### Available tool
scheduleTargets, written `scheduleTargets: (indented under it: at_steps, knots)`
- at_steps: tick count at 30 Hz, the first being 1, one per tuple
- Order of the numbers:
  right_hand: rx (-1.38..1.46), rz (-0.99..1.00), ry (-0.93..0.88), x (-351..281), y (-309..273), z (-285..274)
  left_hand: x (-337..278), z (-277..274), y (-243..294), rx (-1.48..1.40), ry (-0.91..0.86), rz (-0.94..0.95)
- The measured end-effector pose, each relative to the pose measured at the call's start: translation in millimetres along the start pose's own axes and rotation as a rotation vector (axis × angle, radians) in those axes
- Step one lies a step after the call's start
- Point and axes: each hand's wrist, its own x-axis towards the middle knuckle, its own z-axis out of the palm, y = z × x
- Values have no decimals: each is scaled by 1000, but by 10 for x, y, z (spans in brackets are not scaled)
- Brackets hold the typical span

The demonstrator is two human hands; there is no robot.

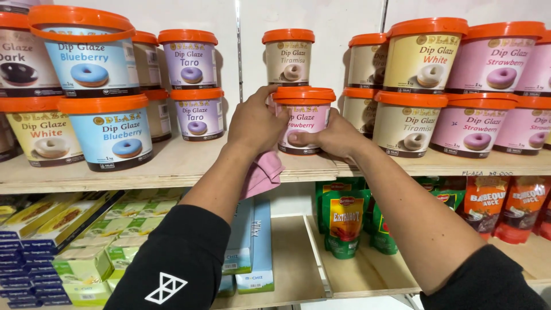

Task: Wiping down and organizing plastic tubs of donut glaze on storage shelves.

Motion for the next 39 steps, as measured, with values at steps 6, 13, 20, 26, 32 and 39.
scheduleTargets:
  at_steps: [6,13,20,26,32,39]
  knots:
    - [117,281,-3,-170,-165,-280,-46,-115,-13,521,-417,-78]
    - [-2,158,-118,-90,43,-282,-114,-31,-53,508,-542,-74]
    - [10,90,-160,-44,158,-291,-93,99,-186,215,-476,-16]
    - [66,71,-223,51,299,-311,-56,138,-224,164,-433,-37]
    - [-116,99,-133,-64,191,-249,-47,171,-242,110,-472,-10]
    - [-79,105,-115,-43,249,-300,4,182,-257,57,-440,-43]
